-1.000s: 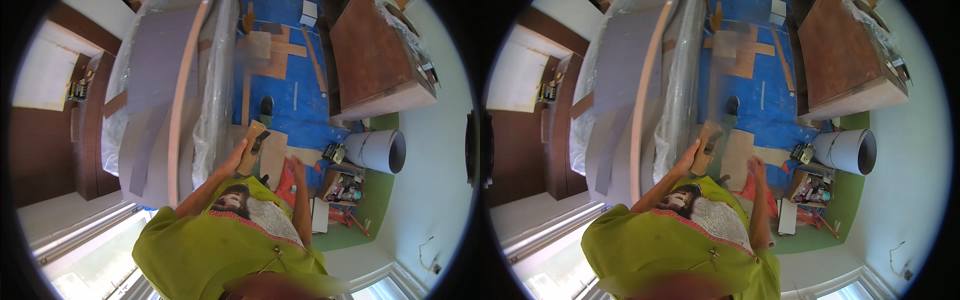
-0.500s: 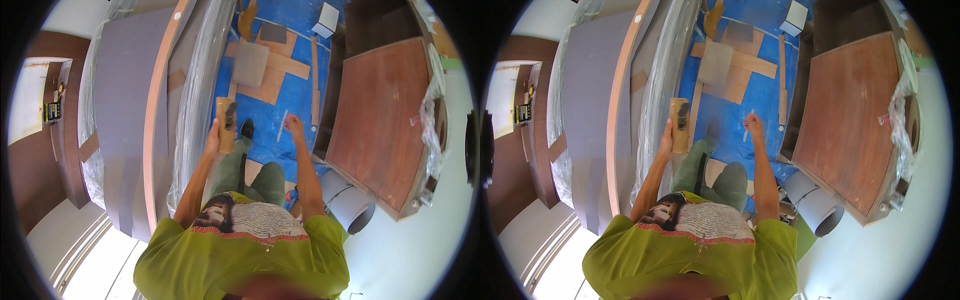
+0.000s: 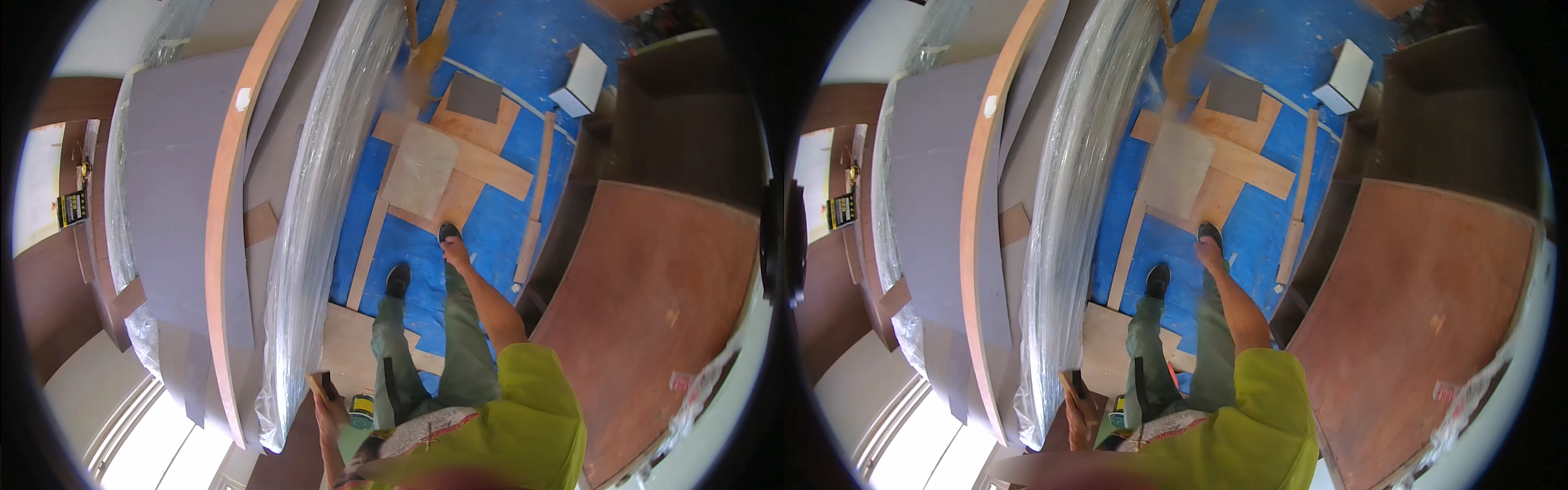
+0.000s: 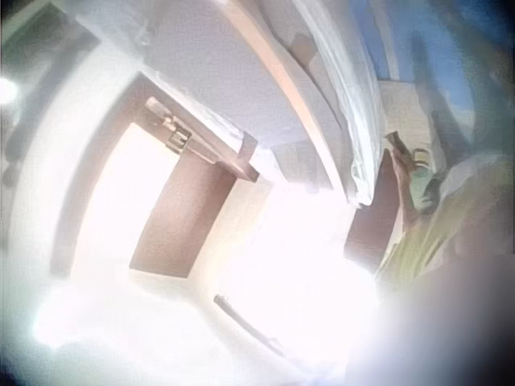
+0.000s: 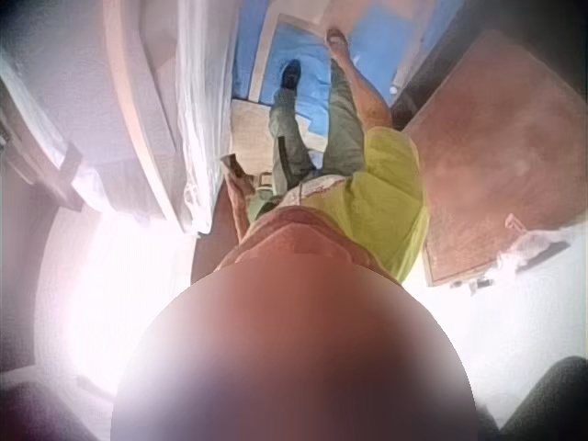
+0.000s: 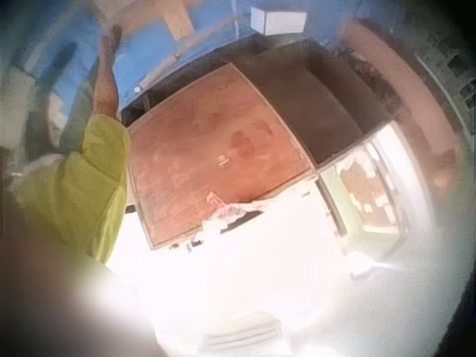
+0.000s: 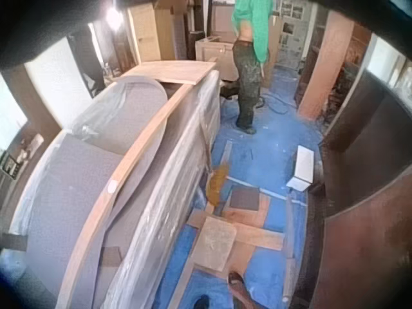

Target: The person moves around a room under renovation, picks up a wooden block, and uses it to press a wooden panel onto a wall. They repeatedly rub the panel with the block to secure it in place.

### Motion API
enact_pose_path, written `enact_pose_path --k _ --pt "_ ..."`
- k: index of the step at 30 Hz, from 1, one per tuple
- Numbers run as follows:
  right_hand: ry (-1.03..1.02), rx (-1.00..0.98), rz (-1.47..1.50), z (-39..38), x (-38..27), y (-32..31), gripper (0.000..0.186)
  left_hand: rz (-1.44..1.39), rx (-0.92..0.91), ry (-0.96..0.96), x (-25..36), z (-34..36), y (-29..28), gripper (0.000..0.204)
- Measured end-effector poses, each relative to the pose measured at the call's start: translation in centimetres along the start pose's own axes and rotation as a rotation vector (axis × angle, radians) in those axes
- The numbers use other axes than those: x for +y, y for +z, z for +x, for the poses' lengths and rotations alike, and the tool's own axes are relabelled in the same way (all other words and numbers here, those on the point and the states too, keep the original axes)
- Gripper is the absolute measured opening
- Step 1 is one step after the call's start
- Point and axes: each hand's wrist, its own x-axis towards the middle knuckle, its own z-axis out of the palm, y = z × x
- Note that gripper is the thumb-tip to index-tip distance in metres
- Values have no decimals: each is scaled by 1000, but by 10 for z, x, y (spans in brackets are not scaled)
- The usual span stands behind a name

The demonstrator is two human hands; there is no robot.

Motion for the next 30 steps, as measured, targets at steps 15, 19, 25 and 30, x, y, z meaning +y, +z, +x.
enact_pose_path --k 15,19,25,30 --pt "112 -187 482 169 -140 -1 31 33 297 -305 -160 -93 103 63" --pt "-120 -370 390 152 -170 18 63 117 391 -278 -182 -106 121 67" --pt "-259 -351 109 29 -202 -5 70 -5 478 -205 -202 -148 158 64" --pt "-260 -484 -184 -148 -190 -45 52 -91 557 -141 -274 -184 184 49"
